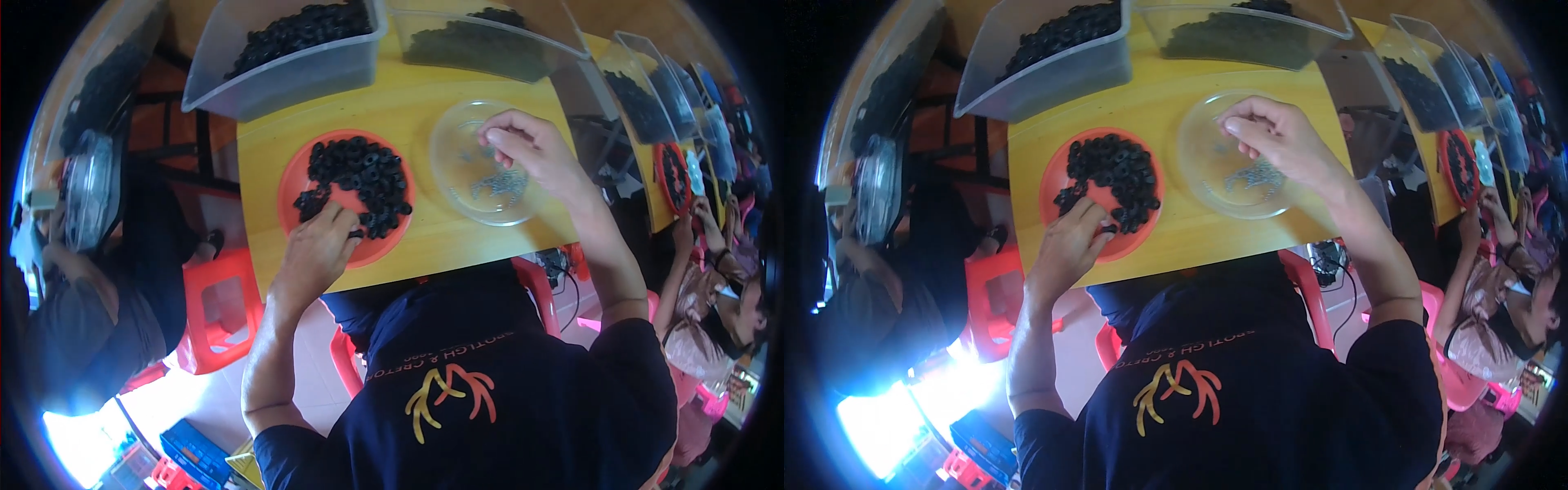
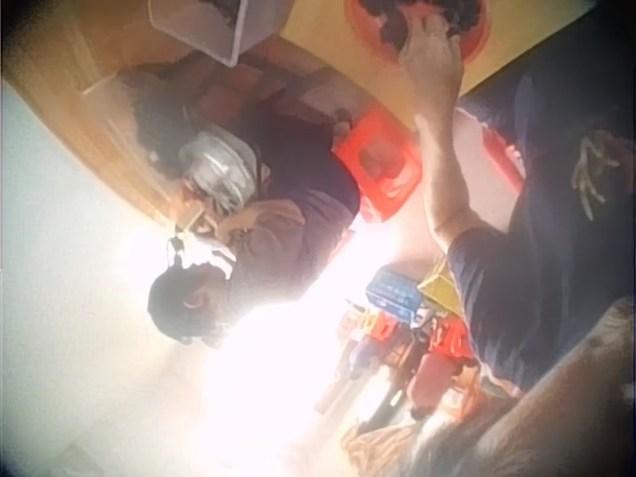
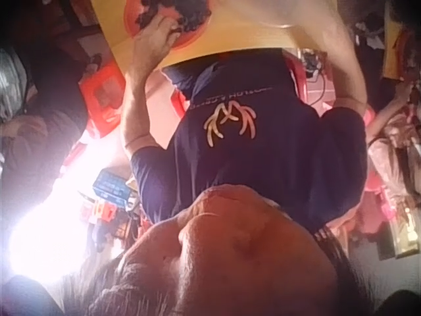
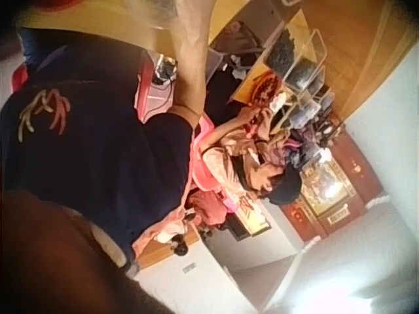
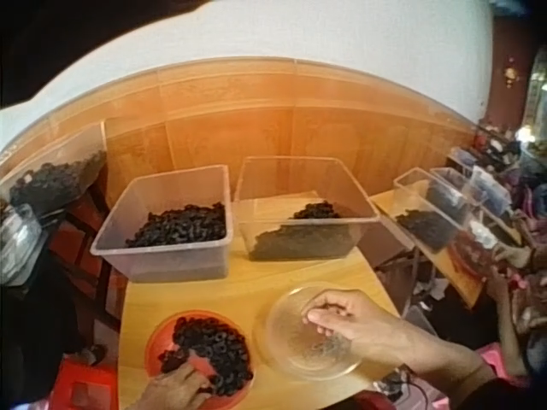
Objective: The person assembles small black plastic rings by manually inserting tiny silver or clear pieces into the center of each one, taking the components from plastic storage bins and a red plastic tray.
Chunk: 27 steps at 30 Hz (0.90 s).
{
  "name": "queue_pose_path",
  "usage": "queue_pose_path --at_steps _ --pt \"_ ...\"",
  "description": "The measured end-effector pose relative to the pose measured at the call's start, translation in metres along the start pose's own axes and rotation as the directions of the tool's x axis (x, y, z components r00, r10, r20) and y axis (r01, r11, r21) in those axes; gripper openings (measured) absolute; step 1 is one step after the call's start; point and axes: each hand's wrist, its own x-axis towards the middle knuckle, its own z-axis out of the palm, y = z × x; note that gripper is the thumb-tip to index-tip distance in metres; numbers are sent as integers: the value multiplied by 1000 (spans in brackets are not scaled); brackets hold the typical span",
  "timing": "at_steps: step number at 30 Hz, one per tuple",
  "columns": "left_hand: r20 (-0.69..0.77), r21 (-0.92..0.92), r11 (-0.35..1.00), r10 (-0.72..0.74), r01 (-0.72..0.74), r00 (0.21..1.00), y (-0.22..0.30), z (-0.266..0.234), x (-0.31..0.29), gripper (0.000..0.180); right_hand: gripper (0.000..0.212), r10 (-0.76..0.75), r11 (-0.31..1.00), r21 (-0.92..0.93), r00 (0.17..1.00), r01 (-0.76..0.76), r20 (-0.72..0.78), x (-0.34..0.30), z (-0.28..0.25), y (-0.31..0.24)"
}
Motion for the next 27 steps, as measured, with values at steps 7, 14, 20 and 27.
queue_pose_path --at_steps 7,14,20,27 --pt "-135 -188 981 -83 56 987 -5 5 -9 14 13 -176 701 -703 984 119 -9 2 -9 23" --pt "-197 -580 803 -301 137 933 -10 3 -28 16 14 -194 485 -839 966 244 169 10 1 37" --pt "-109 -881 461 -422 109 900 -7 16 -38 15 16 -179 442 -887 982 131 56 27 3 36" --pt "-124 -911 409 -408 60 904 4 29 -32 18 14 -45 309 -941 991 136 128 42 13 35"
